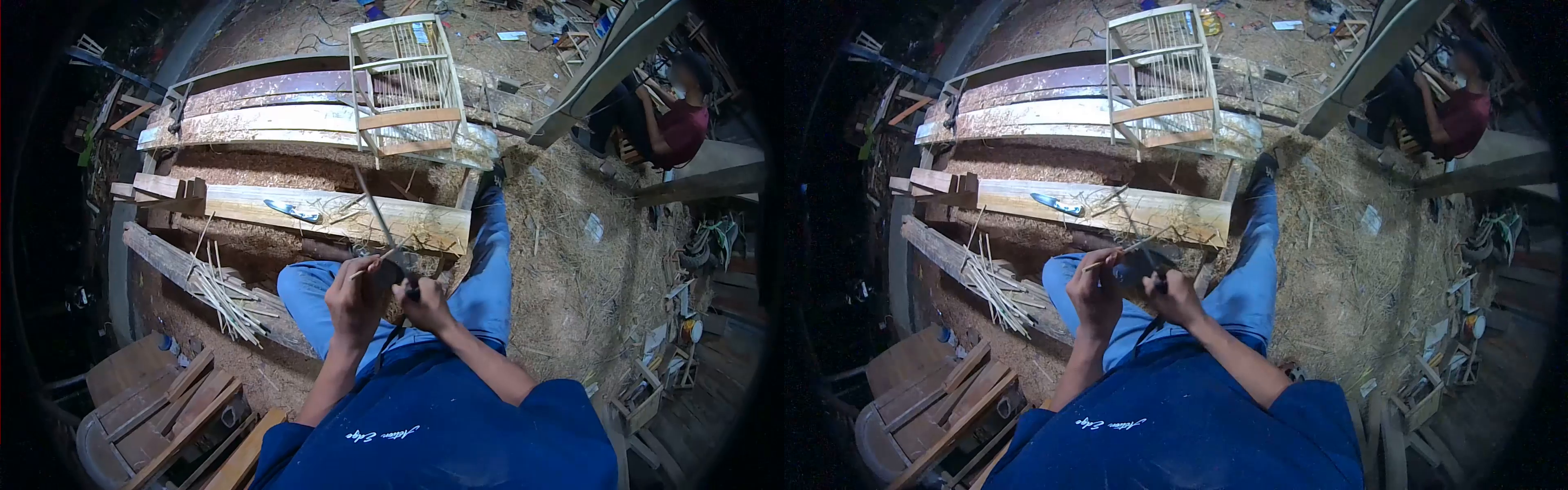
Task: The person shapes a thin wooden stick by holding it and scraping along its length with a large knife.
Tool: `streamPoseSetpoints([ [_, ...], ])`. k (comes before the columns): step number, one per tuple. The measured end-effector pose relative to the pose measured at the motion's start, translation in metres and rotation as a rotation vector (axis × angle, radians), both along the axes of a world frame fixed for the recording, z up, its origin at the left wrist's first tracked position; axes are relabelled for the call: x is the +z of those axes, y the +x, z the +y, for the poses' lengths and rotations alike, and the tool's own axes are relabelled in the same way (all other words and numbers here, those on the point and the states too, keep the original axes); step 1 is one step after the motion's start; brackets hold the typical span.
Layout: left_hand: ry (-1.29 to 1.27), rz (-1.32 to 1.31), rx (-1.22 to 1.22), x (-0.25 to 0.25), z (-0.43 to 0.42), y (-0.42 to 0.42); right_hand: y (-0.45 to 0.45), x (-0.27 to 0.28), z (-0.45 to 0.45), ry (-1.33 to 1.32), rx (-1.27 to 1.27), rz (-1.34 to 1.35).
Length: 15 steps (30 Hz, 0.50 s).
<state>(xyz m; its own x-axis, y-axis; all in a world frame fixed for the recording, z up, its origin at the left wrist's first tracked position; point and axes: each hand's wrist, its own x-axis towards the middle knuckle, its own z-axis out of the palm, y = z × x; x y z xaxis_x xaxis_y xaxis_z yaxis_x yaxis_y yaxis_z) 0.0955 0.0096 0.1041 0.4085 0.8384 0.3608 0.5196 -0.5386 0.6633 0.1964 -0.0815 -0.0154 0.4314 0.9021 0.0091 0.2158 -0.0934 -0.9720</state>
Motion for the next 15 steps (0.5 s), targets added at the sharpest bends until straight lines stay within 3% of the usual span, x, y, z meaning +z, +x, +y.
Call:
streamPoseSetpoints([
  [3, 0.061, 0.004, -0.032, 0.002, 0.002, 0.004, -0.001, 0.014, 0.009, -0.135, 0.108, 0.108],
  [5, 0.05, -0.008, -0.025, 0.0, 0.002, 0.001, -0.009, -0.028, 0.003, -0.044, -0.042, 0.038],
  [6, 0.03, -0.002, -0.005, -0.003, 0.004, -0.003, -0.008, -0.059, -0.008, -0.25, -0.053, 0.08],
  [8, 0.011, 0.006, 0.01, -0.009, 0.003, -0.007, 0.0, -0.094, -0.017, -0.349, -0.077, -0.02],
  [11, -0.01, -0.066, 0.009, -0.012, 0.007, -0.008, 0.006, -0.087, -0.022, -0.418, -0.033, -0.103],
  [15, -0.033, -0.048, 0.027, -0.01, 0.01, -0.01, 0.012, -0.003, 0.002, -0.306, -0.004, 0.06],
])
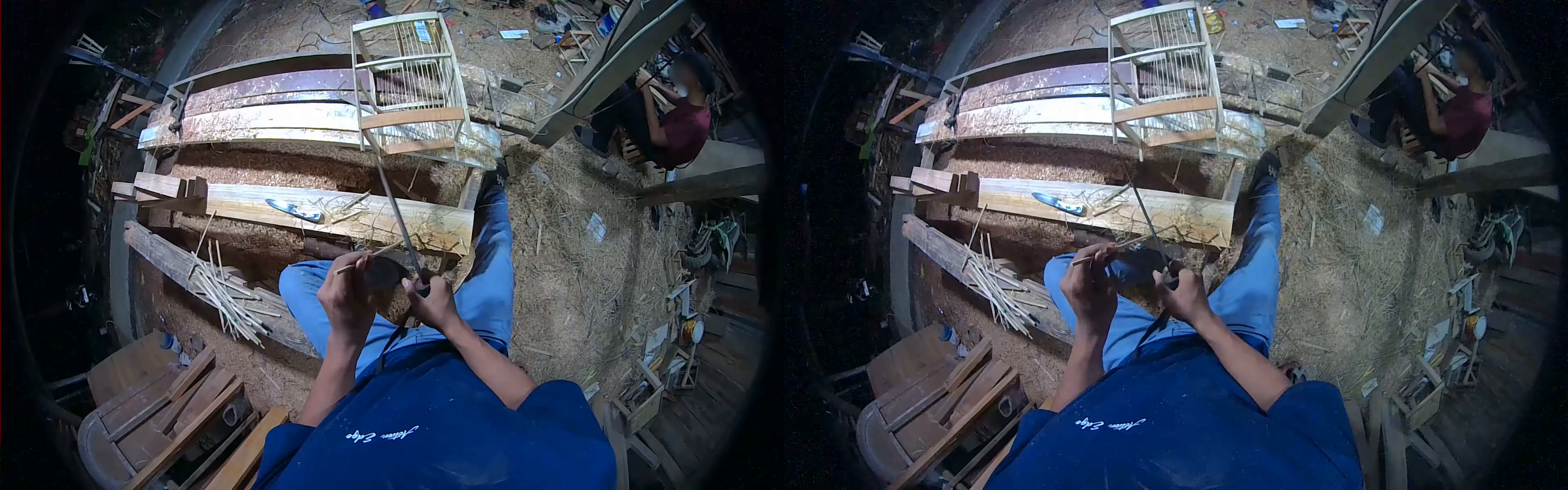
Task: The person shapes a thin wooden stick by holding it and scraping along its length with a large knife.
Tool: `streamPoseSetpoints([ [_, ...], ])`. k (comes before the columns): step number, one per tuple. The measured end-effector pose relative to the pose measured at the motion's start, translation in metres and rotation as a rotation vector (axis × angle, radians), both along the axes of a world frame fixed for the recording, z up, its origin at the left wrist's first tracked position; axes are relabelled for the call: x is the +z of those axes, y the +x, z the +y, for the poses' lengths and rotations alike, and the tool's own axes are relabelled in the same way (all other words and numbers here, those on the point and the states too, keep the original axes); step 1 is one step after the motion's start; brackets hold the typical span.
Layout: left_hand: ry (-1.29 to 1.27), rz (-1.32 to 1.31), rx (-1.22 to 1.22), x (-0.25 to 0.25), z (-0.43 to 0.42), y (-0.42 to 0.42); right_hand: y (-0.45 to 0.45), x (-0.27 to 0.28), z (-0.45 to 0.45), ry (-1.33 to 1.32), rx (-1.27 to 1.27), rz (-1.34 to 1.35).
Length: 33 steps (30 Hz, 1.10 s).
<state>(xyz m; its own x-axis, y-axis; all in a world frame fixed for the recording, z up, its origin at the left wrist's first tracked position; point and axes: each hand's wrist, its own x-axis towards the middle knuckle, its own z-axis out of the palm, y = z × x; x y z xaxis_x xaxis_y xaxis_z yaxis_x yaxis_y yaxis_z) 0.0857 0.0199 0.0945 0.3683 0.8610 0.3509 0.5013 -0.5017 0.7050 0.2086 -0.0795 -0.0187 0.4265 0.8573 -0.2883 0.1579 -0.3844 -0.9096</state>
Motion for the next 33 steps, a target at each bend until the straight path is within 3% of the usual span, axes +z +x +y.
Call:
streamPoseSetpoints([
  [3, -0.042, -0.028, 0.021, -0.007, 0.004, -0.004, -0.006, 0.025, -0.002, 0.083, -0.065, 0.116],
  [5, -0.017, -0.015, 0.029, -0.01, 0.003, -0.005, -0.014, 0.0, -0.006, 0.091, -0.018, 0.096],
  [7, -0.034, -0.055, 0.053, -0.014, 0.004, -0.007, -0.02, -0.023, -0.008, 0.079, 0.032, -0.091],
  [9, -0.039, -0.094, 0.076, -0.016, 0.01, -0.008, -0.017, -0.036, -0.013, -0.085, -0.09, 0.029],
  [11, -0.029, -0.089, 0.086, -0.019, 0.004, -0.013, -0.007, 0.002, -0.007, 0.0, -0.15, -0.034],
  [13, -0.058, -0.143, 0.086, -0.012, -0.002, -0.002, -0.007, 0.004, -0.008, 0.009, -0.084, 0.0],
  [15, 0.042, -0.02, 0.062, -0.01, -0.002, 0.003, -0.02, 0.0, -0.008, 0.245, -0.151, 0.025],
  [17, 0.031, -0.057, 0.066, -0.013, 0.003, 0.003, -0.026, -0.035, -0.013, 0.164, -0.025, 0.062],
  [19, 0.02, -0.09, 0.065, -0.011, 0.007, 0.003, -0.02, -0.034, -0.008, -0.117, -0.161, 0.042],
  [21, 0.046, -0.058, 0.094, -0.007, 0.006, 0.001, -0.009, -0.019, -0.005, -0.122, -0.113, -0.019],
  [26, 0.05, -0.077, 0.089, -0.016, 0.003, 0.008, -0.011, 0.045, 0.011, 0.264, -0.108, 0.053],
  [28, 0.083, -0.035, 0.078, -0.013, 0.005, 0.01, -0.015, 0.042, 0.01, 0.315, -0.112, 0.06],
  [31, 0.13, 0.007, 0.069, -0.011, 0.004, 0.012, -0.02, 0.021, 0.006, 0.295, -0.036, 0.083],
  [33, 0.153, 0.004, 0.069, -0.011, 0.006, 0.014, -0.018, 0.019, 0.006, 0.023, -0.017, 0.128],
])
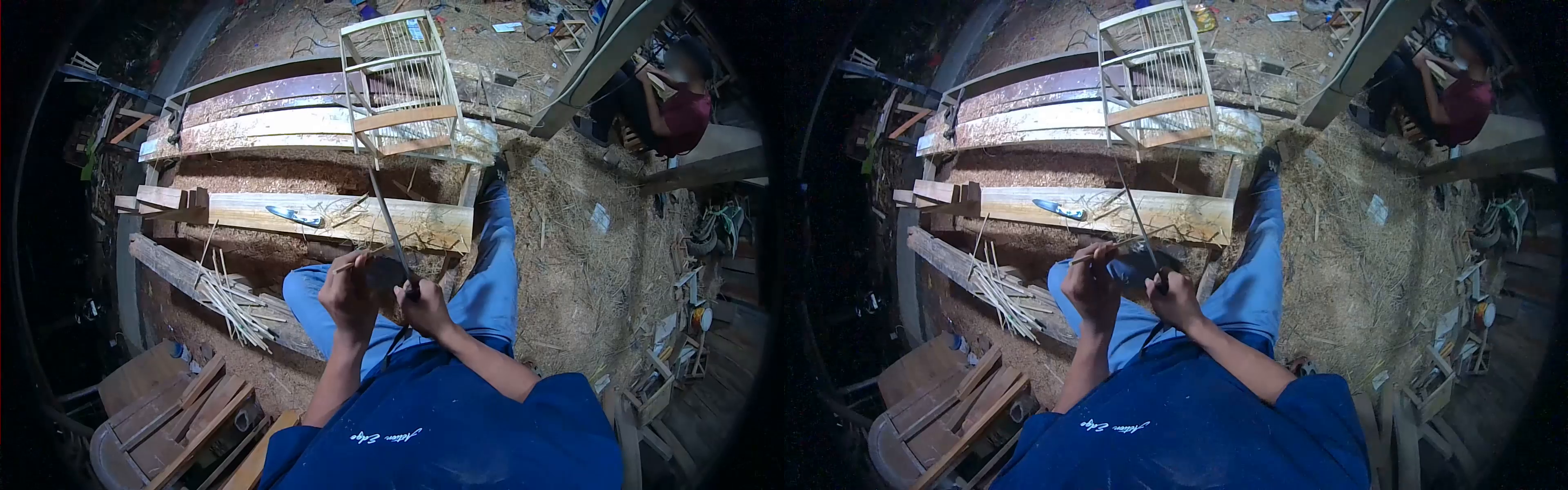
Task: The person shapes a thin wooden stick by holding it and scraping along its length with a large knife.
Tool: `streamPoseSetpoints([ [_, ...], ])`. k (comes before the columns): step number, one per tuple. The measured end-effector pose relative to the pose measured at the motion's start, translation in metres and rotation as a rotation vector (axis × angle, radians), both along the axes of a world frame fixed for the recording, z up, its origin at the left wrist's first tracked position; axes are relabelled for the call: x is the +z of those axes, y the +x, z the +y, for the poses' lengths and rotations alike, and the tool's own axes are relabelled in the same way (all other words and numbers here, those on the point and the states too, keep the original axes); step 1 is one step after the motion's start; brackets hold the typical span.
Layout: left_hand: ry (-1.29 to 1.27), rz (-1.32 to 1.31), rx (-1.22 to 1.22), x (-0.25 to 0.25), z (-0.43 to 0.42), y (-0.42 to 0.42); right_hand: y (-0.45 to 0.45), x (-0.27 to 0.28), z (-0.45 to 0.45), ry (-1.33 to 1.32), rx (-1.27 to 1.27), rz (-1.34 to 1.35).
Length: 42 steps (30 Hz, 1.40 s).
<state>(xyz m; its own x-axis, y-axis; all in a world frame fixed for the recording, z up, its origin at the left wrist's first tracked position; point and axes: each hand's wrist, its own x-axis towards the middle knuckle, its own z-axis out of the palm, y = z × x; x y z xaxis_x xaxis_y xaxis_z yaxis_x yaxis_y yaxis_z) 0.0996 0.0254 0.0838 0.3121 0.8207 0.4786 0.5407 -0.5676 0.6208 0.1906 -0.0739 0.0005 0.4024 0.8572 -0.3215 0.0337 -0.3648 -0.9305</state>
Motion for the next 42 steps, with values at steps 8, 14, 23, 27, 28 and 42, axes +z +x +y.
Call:
streamPoseSetpoints([
  [8, -0.006, 0.007, 0.006, 0.013, -0.006, 0.004, -0.005, -0.017, -0.003, -0.017, 0.035, 0.005],
  [14, -0.003, -0.007, -0.01, 0.002, -0.008, 0.003, -0.006, 0.014, -0.006, 0.062, 0.049, 0.05],
  [23, -0.052, -0.022, 0.004, -0.001, -0.01, -0.002, -0.011, -0.021, -0.006, 0.147, -0.045, -0.078],
  [27, -0.024, -0.003, 0.005, 0.003, -0.006, -0.003, -0.013, -0.071, -0.016, -0.031, -0.044, -0.076],
  [28, -0.025, -0.001, 0.0, -0.001, -0.007, -0.005, -0.002, -0.073, -0.015, -0.212, -0.016, 0.055],
  [42, -0.121, -0.023, 0.017, -0.005, -0.008, -0.01, 0.009, -0.062, 0.002, -0.114, -0.01, -0.003],
])
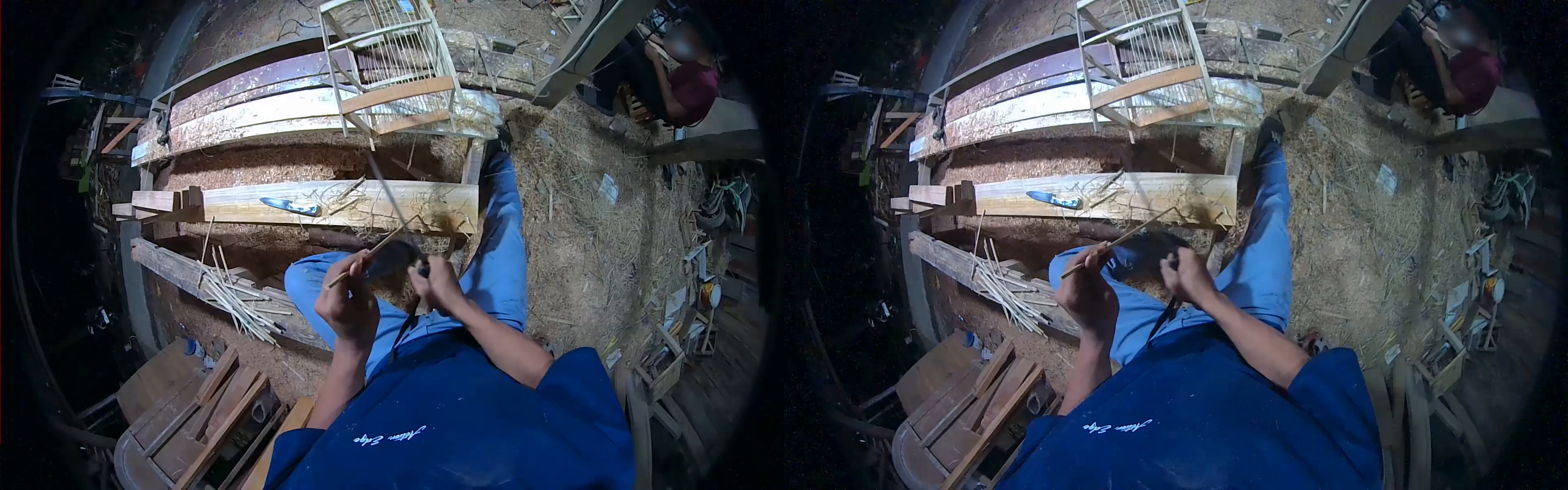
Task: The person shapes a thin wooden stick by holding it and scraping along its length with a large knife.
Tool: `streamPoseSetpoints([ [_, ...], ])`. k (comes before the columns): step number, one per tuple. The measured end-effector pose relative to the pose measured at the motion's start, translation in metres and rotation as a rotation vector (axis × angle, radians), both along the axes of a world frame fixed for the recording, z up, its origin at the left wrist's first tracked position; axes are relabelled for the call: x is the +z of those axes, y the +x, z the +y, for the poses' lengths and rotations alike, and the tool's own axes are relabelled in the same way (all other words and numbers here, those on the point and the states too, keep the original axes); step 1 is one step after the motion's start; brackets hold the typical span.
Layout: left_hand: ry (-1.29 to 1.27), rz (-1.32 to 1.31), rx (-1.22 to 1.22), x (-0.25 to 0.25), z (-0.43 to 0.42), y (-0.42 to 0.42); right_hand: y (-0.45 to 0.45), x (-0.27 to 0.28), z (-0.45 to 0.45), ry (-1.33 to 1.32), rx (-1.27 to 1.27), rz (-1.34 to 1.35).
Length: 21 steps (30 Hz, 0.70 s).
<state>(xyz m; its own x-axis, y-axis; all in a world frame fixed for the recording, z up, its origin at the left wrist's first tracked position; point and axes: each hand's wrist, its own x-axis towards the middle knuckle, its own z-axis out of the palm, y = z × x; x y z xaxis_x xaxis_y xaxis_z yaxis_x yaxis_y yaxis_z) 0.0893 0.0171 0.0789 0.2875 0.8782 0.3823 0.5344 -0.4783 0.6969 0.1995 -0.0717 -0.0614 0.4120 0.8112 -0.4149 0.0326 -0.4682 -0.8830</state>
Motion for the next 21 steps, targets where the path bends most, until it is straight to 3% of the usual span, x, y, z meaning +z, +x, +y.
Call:
streamPoseSetpoints([
  [2, 0.011, 0.005, 0.005, 0.004, -0.001, 0.007, -0.009, 0.028, 0.006, 0.33, 0.011, -0.124],
  [3, 0.008, 0.026, 0.003, 0.006, 0.001, 0.007, -0.01, 0.042, 0.005, 0.38, 0.054, -0.063],
  [4, 0.007, 0.049, 0.002, 0.007, 0.002, 0.005, -0.009, 0.038, 0.005, 0.377, 0.056, -0.061],
  [6, -0.018, 0.014, 0.013, 0.0, 0.003, -0.004, -0.008, 0.011, 0.001, -0.011, 0.023, 0.02],
  [7, -0.039, -0.025, 0.022, -0.003, 0.004, -0.006, -0.019, -0.042, -0.009, 0.069, -0.093, -0.091],
  [8, -0.036, -0.026, 0.02, -0.002, 0.005, -0.005, -0.011, -0.053, -0.008, -0.051, -0.077, -0.078],
  [12, 0.0, -0.006, 0.002, 0.003, 0.004, 0.003, -0.003, 0.007, 0.003, 0.042, 0.056, -0.063],
  [13, 0.01, 0.0, 0.0, 0.003, 0.006, 0.004, -0.01, 0.012, -0.001, 0.168, 0.073, -0.065],
  [16, -0.037, -0.007, 0.041, 0.002, 0.008, -0.004, -0.016, -0.022, -0.005, -0.003, 0.012, -0.027],
  [17, -0.033, -0.007, 0.039, -0.001, 0.007, -0.006, -0.01, -0.039, -0.004, -0.124, -0.075, 0.093],
  [18, -0.027, -0.05, 0.029, -0.004, 0.005, -0.007, -0.004, -0.047, 0.002, -0.102, -0.112, -0.136],
  [21, 0.019, -0.032, 0.004, -0.002, 0.001, 0.0, 0.003, -0.039, 0.0, 0.007, -0.031, -0.131],
])
